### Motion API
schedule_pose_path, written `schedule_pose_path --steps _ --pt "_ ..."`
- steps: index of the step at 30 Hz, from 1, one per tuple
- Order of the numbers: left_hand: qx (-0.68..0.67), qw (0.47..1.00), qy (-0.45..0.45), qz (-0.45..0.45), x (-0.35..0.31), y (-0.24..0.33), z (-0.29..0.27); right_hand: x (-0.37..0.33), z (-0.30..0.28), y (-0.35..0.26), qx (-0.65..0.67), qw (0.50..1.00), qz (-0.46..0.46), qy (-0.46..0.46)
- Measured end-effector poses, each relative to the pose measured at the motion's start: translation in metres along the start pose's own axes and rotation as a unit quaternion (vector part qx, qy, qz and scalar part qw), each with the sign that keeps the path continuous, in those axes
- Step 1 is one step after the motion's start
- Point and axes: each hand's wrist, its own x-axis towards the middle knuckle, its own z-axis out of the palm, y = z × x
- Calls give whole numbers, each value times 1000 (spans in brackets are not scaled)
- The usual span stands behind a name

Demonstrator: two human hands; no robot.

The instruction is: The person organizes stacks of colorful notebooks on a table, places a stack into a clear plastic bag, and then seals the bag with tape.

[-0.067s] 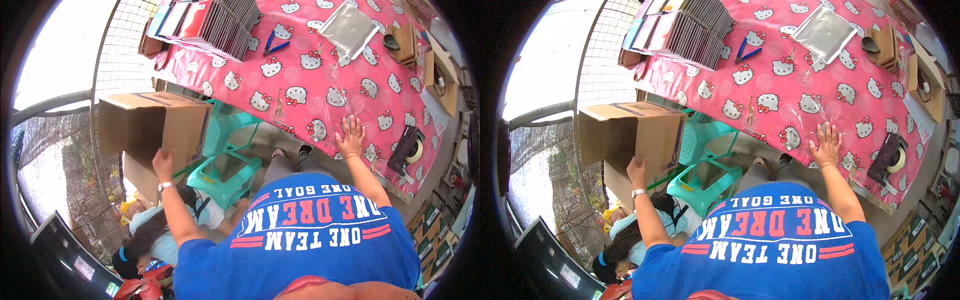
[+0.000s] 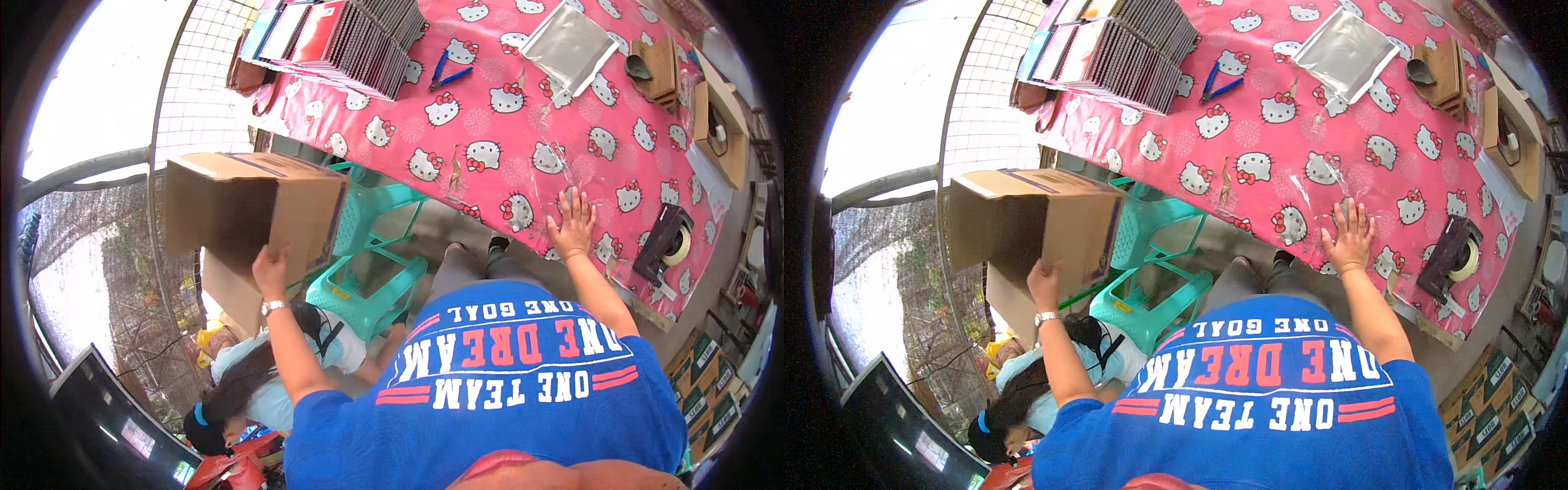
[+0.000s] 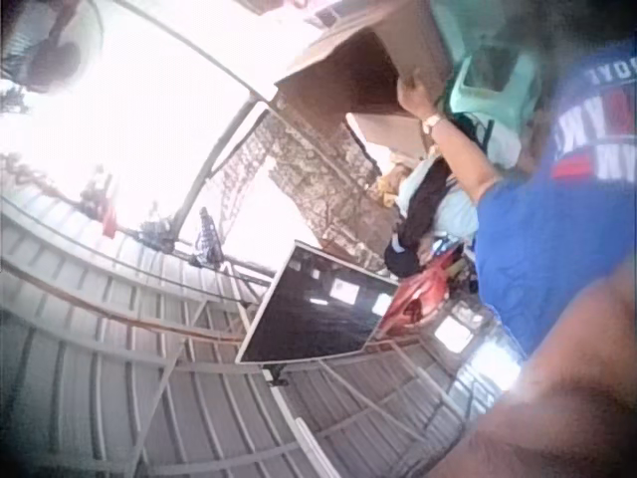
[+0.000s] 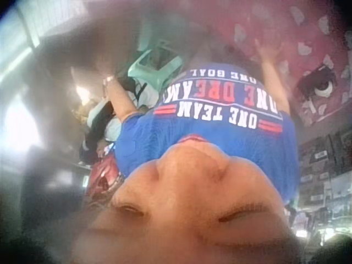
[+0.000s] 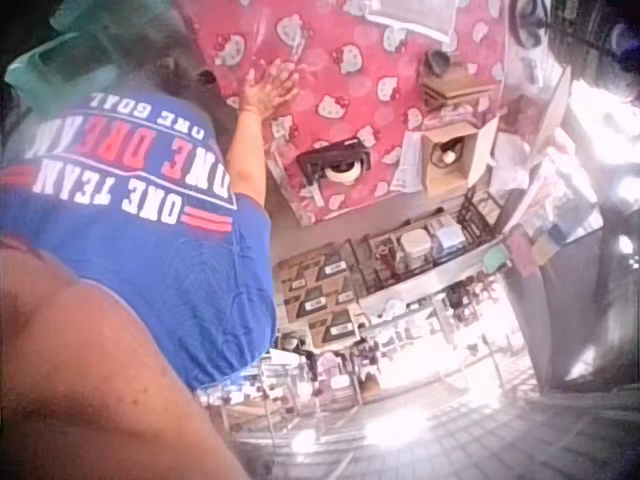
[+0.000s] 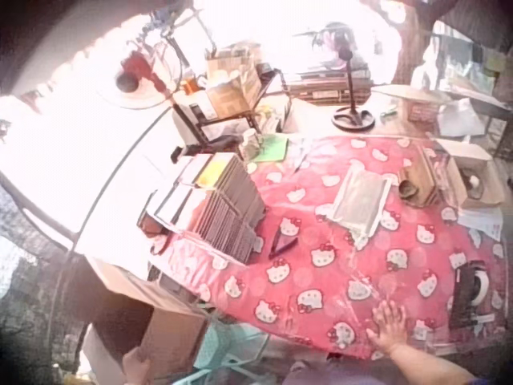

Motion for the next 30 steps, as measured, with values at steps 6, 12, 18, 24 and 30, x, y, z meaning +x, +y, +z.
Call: schedule_pose_path --steps 6,12,18,24,30 --pt "180 979 -77 50 -23 -18 79 1 0 1 -7 1000 2 -8" --pt "132 991 -7 5 4 -36 125 5 0 -10 1 1000 2 -15" --pt "36 992 -115 -29 22 -27 127 7 4 0 3 1000 2 -10" --pt "-35 993 -101 -51 33 -15 128 18 8 0 -1 1000 9 -12" --pt "-5 995 -97 -11 48 4 136 30 13 18 -8 1000 10 -21"
